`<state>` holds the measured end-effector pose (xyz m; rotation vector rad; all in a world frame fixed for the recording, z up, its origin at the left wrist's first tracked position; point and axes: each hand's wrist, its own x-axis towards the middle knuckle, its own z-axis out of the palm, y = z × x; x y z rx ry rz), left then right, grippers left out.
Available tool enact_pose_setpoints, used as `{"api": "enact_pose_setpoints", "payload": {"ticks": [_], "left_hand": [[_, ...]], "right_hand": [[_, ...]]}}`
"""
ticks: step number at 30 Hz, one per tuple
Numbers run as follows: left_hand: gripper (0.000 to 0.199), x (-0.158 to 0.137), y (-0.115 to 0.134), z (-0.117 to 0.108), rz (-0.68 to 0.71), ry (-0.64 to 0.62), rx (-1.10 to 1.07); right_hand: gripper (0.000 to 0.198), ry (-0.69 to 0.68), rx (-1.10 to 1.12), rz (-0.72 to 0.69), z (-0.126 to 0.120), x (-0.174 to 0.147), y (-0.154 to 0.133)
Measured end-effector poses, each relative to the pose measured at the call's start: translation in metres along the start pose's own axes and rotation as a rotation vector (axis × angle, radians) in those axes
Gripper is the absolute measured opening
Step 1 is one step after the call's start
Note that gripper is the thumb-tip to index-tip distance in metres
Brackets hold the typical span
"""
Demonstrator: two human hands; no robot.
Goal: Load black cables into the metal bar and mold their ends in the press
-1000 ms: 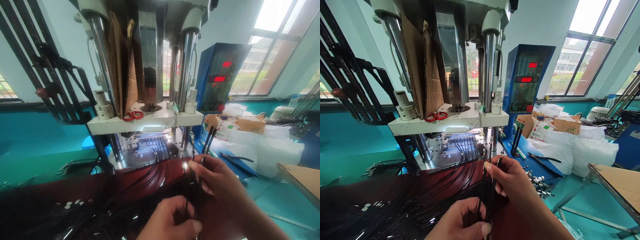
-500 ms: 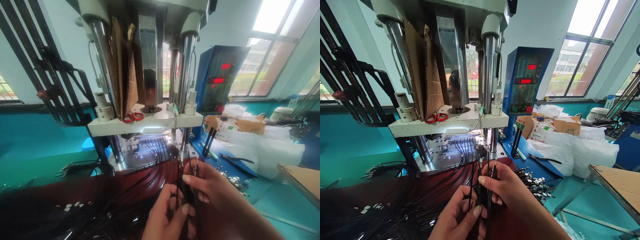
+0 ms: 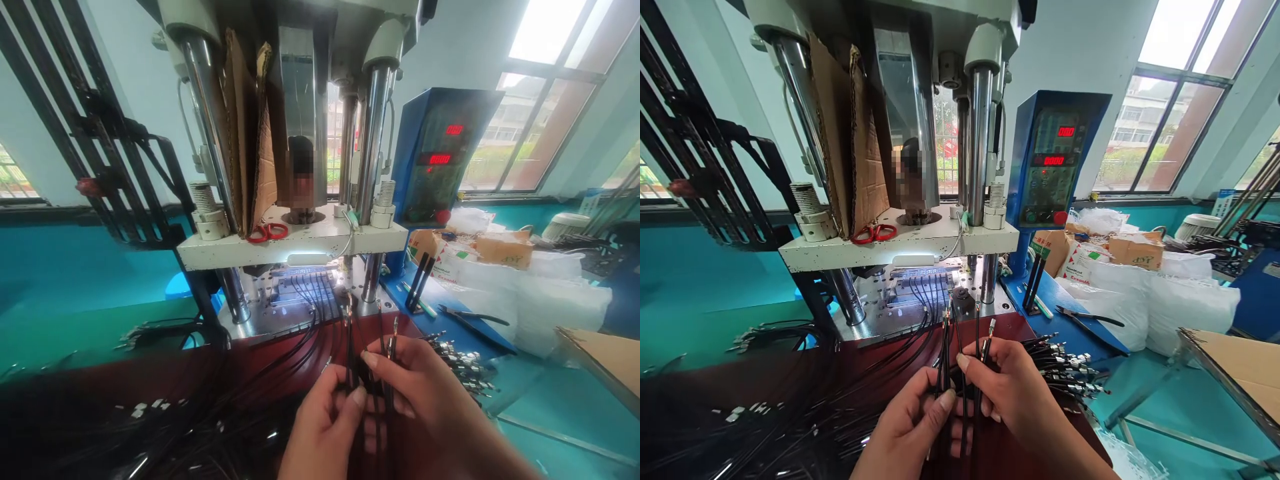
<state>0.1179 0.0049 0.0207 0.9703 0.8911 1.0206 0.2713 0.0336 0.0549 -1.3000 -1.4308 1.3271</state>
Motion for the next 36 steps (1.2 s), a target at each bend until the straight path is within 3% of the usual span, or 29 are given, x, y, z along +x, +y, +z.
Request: {"api": "enact_pose_setpoints", "payload": {"ticks": [6,10,16,24,28,31,36], "left_hand": [[0.029,-0.005,0.018,0.006,0.030,0.060,0.017],[0.017,-0.004,0.015,0.006,0.110,-0.014,0.073],[0.016,0.000,0.006,0.003,0.092,-0.034,0.057],[0.015,-0.001,0.002,0.000,0.041,-0.060,0.028],[0.025,-0.002,0.004,0.007,-0.093,-0.030,-0.146],[0.033,-0.001,0.004,0.009,-0.178,-0.111,-0.279],[0.063,-0.004,0.003,0.007,-0.207,-0.232,-0.320]], "right_hand": [[0.027,-0.056,0.025,0.004,0.006,-0.002,0.007],[0.033,-0.115,0.012,-0.048,0.008,-0.002,0.005],[0.037,-0.148,-0.007,-0.072,0.005,0.000,0.004],[0.031,0.090,0.033,-0.034,-0.004,-0.003,-0.002],[0.031,0.004,0.176,0.002,-0.007,-0.008,-0.018],[0.030,-0.051,0.201,-0.021,-0.001,-0.006,-0.027],[0.028,0.026,0.105,-0.041,0.012,0.010,-0.031]]}}
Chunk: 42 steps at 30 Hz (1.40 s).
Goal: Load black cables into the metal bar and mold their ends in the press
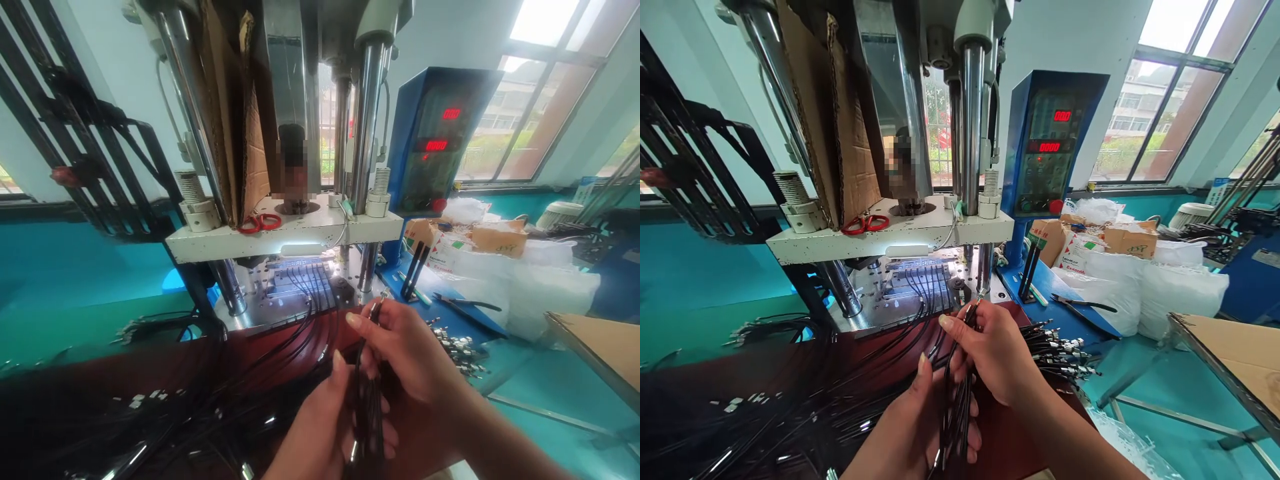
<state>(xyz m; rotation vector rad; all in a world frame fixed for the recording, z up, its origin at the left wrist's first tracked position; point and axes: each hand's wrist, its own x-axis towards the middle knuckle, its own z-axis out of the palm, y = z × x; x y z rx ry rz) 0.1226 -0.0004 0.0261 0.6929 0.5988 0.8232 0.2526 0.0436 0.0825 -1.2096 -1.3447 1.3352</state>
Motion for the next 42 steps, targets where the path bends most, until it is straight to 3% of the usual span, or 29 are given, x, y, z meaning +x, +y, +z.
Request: {"api": "enact_pose_setpoints", "payload": {"ticks": [5,9,10,13,15,20,24,27,30,38,42], "left_hand": [[0.037,-0.003,-0.005,0.000,0.071,0.028,0.188],[0.031,-0.001,-0.009,-0.005,0.081,0.055,0.111],[0.033,0.000,-0.009,-0.006,0.086,0.046,0.099],[0.036,0.001,-0.012,-0.010,0.090,0.007,0.091],[0.037,0.000,-0.013,-0.011,0.070,-0.019,0.090],[0.043,-0.007,-0.008,-0.014,0.031,0.006,0.080],[0.045,-0.014,-0.006,-0.023,0.028,-0.005,0.243],[0.045,-0.017,-0.006,-0.029,-0.008,-0.083,0.385],[0.050,-0.016,-0.004,-0.030,0.053,-0.166,0.461],[0.049,-0.025,0.012,-0.025,0.011,-0.206,0.472],[0.055,-0.025,0.021,-0.019,-0.007,-0.195,0.418]], "right_hand": [[0.029,0.038,-0.013,-0.063,-0.004,0.005,-0.001],[0.041,0.296,-0.076,-0.214,-0.023,0.001,0.001],[0.039,0.259,-0.073,-0.181,-0.026,0.000,0.003],[0.030,-0.065,-0.027,0.031,-0.028,-0.003,0.009],[0.029,-0.154,-0.008,0.075,-0.023,-0.003,0.012],[0.030,-0.065,0.065,-0.012,-0.014,0.001,0.017],[0.028,-0.045,0.152,-0.042,-0.014,0.006,0.020],[0.029,-0.074,0.131,-0.061,-0.012,0.007,0.020],[0.029,-0.085,0.134,-0.061,-0.010,0.007,0.019],[0.025,-0.114,0.167,-0.043,-0.010,0.010,0.018],[0.023,-0.243,0.102,0.004,-0.008,0.004,0.021]]}}
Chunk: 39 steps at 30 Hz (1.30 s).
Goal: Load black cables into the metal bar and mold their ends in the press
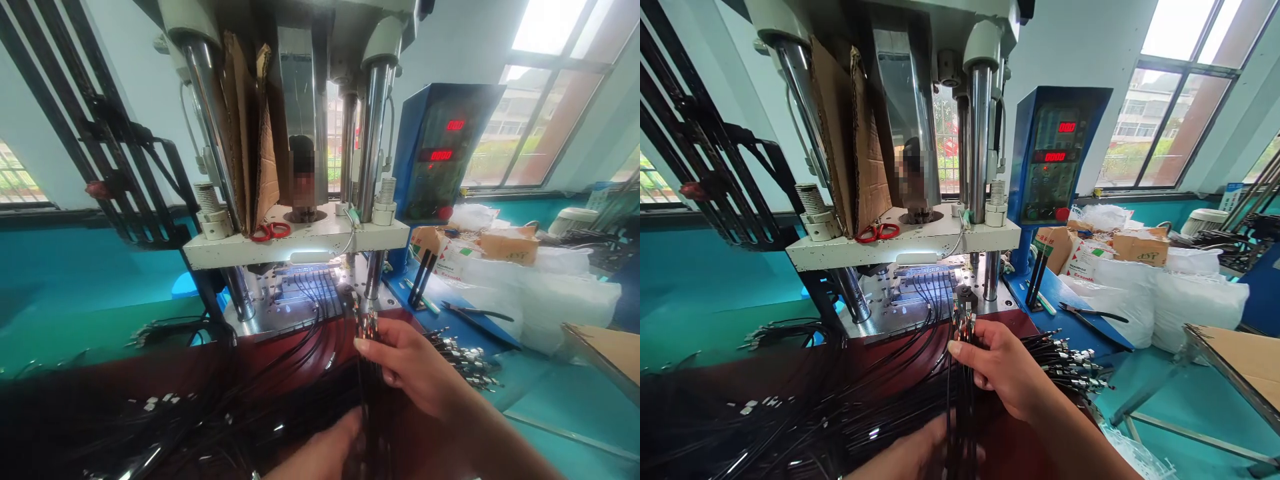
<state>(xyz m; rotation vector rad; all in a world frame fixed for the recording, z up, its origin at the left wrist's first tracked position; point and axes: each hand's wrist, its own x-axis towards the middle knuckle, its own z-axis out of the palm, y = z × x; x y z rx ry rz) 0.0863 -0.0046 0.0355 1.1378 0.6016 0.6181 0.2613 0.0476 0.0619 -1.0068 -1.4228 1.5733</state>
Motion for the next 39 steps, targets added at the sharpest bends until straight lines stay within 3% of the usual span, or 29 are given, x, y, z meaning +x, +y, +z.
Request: {"api": "enact_pose_setpoints", "payload": {"ticks": [4,6,9,14,18,20,22,24,27,32,39], "left_hand": [[0.055,0.021,-0.003,0.012,0.065,0.103,-0.331],[0.052,0.032,-0.012,0.015,0.111,0.080,-0.469],[0.046,0.040,-0.026,0.015,0.071,0.021,-0.476],[0.032,0.040,-0.029,0.016,-0.025,0.084,-0.560],[0.010,0.049,-0.019,0.017,0.005,0.224,-0.574],[0.006,0.053,-0.014,0.016,0.019,0.297,-0.563],[0.006,0.052,-0.012,0.013,-0.061,0.320,-0.583],[0.008,0.047,-0.012,0.010,-0.178,0.293,-0.607],[0.008,0.039,-0.015,0.007,-0.218,0.272,-0.581],[0.017,0.032,-0.020,0.004,-0.153,0.331,-0.513],[0.017,0.036,-0.012,0.007,-0.112,0.462,-0.436]], "right_hand": [[0.022,-0.139,-0.140,0.019,-0.001,-0.002,0.002],[0.028,-0.083,-0.254,-0.051,-0.008,0.005,0.000],[0.056,0.064,-0.379,-0.206,-0.019,0.018,-0.007],[0.013,0.028,-0.722,-0.375,-0.013,0.018,-0.006],[0.024,0.072,-0.768,-0.280,-0.006,0.010,0.007],[0.029,0.003,-0.780,-0.218,-0.013,0.018,0.013],[0.034,-0.048,-0.886,-0.219,-0.026,0.037,0.017],[0.038,0.018,-1.056,-0.232,-0.040,0.062,0.022],[0.019,0.058,-1.183,-0.202,-0.053,0.097,0.033],[0.024,0.017,-1.291,-0.214,-0.038,0.124,0.050],[0.017,-0.099,-1.431,-0.214,-0.012,0.137,0.043]]}}
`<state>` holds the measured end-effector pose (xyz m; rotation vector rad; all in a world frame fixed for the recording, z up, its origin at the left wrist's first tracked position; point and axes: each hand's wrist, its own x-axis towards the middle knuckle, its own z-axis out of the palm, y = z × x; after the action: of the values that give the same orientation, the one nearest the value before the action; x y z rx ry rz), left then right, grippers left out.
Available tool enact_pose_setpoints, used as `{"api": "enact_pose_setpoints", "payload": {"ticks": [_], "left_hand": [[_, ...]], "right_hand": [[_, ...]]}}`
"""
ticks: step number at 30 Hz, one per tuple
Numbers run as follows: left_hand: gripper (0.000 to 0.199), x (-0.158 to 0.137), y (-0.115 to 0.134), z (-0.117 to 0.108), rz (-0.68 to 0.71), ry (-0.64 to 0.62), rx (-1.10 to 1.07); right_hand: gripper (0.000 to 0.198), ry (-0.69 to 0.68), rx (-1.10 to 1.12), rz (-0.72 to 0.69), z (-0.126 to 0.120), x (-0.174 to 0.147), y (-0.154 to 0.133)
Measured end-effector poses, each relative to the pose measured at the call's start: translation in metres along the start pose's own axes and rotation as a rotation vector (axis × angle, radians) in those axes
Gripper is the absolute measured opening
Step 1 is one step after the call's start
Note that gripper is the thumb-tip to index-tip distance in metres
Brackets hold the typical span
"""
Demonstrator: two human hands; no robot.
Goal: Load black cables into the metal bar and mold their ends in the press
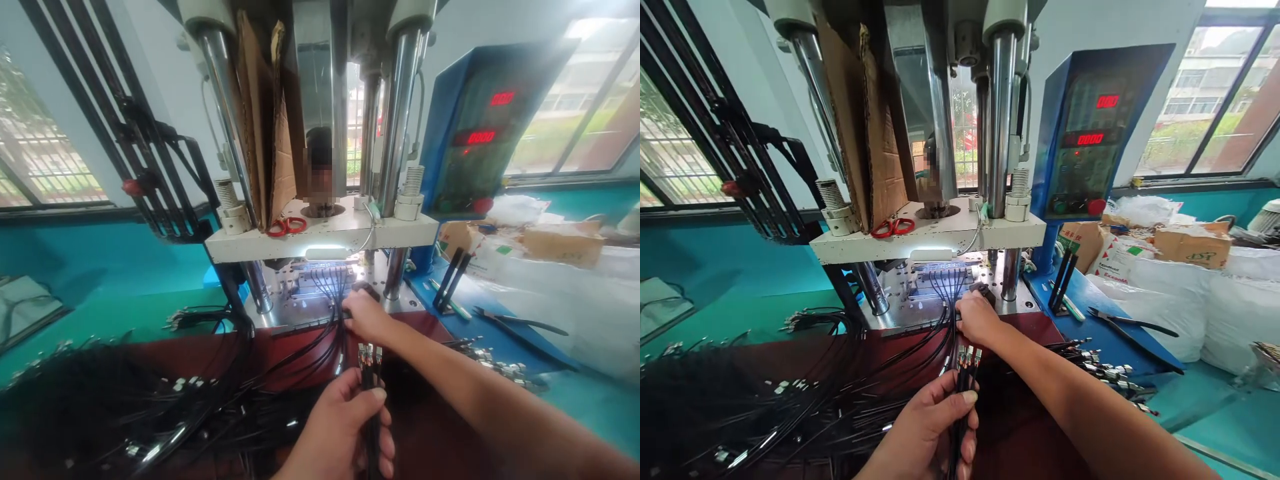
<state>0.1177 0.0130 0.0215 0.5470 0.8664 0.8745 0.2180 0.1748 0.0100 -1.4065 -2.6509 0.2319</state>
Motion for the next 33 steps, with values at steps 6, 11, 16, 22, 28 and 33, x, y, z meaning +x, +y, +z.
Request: {"api": "enact_pose_setpoints", "payload": {"ticks": [6,11,16,22,28,33], "left_hand": [[0.023,0.001,0.007,0.004,0.014,0.020,0.042],[0.039,0.003,0.013,0.006,-0.040,0.001,0.101],[0.040,0.009,0.022,0.008,-0.022,-0.004,0.150],[0.026,0.022,0.029,0.013,0.126,-0.016,0.196],[0.027,0.030,0.032,0.014,0.112,-0.008,0.155],[0.025,0.032,0.034,0.009,0.059,-0.018,-0.006]], "right_hand": [[0.024,-0.054,-0.020,0.024,-0.032,-0.042,0.013],[0.028,-0.157,0.103,-0.007,-0.074,-0.085,0.039],[0.023,-0.196,0.622,0.105,-0.088,-0.118,0.059],[0.028,-0.088,1.022,0.241,-0.063,-0.101,0.039],[0.024,0.071,0.992,0.193,-0.052,-0.093,0.035],[0.023,0.119,1.063,0.300,-0.050,-0.107,0.053]]}}
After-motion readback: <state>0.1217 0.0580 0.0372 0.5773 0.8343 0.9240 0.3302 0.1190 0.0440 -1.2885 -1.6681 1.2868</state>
